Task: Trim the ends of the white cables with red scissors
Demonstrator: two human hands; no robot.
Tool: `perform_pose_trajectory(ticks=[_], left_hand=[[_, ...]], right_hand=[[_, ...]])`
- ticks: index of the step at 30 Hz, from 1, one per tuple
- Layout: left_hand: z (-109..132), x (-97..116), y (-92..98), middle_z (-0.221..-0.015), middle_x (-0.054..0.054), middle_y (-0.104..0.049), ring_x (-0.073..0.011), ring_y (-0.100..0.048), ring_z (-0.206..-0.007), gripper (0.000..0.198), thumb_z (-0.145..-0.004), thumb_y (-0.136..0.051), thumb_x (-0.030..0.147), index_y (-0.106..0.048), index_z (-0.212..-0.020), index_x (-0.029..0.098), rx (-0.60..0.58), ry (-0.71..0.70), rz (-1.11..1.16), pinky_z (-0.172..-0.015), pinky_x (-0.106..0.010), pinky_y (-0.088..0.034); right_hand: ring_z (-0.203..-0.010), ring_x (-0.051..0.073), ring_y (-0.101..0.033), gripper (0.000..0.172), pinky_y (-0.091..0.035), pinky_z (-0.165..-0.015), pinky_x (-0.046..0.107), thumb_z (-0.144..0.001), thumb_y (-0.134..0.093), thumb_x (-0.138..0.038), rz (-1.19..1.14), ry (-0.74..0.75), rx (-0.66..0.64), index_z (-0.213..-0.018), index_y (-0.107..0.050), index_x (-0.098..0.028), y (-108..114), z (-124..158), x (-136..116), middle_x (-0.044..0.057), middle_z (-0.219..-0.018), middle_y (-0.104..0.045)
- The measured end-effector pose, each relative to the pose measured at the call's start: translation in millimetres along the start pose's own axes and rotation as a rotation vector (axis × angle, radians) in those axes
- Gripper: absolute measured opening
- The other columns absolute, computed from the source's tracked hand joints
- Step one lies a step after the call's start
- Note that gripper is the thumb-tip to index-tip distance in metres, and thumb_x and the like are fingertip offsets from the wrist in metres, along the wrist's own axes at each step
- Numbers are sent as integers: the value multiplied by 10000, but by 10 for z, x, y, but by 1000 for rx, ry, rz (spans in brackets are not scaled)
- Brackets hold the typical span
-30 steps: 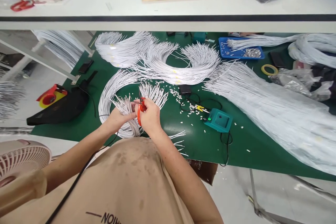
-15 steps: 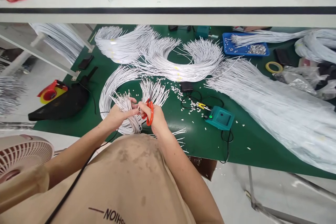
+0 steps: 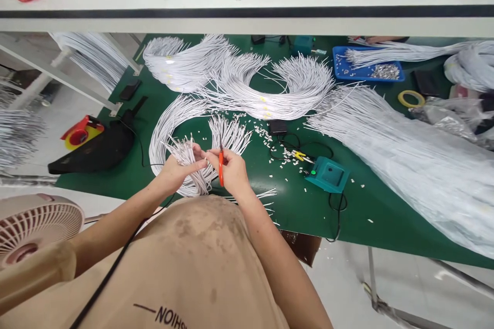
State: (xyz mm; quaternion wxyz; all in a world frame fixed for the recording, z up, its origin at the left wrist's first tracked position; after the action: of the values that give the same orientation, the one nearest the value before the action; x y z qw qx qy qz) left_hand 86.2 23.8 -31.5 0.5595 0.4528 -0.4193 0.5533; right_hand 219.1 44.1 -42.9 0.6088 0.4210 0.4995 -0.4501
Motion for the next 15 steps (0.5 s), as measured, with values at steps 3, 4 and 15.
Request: perform_pose_trajectory(ticks=[3,4,15], left_hand=[[-17,4,11,-824,-26,-610,-179,-581,-802,368,-593,-716,294,-535,-887,165,15,-10,-11,-804,-350,-439],[-21,4,11,-821,-23,-612,-177,-581,-802,361,-592,-716,288,-538,-881,167,17,-14,-10,-809,-350,-437],[-43,26,12,-809,-12,-610,-160,-569,-789,314,-604,-708,276,-553,-855,170,17,-29,-45,-792,-317,-434]], right_hand=[[-785,163,-577,222,-392,-661,252,-743,-565,-380,438,53,-12,-799,-642,-180,78,5,18,44,-858,-657],[-776,166,-573,210,-375,-639,250,-745,-564,-378,583,65,-21,-765,-633,-180,87,12,26,45,-841,-652],[-759,194,-577,217,-309,-639,292,-808,-482,-328,1125,166,-74,-709,-614,-186,6,77,-62,73,-756,-640]])
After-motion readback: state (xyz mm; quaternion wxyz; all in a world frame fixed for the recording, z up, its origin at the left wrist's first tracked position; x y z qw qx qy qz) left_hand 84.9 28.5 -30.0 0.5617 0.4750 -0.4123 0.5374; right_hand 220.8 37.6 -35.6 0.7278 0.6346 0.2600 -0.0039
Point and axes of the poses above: each hand's wrist, its own z-axis away from the middle knuckle, its own y-axis out of the back of the hand, x = y × z, the point moved 8 cm from there along -z, towards the middle knuckle
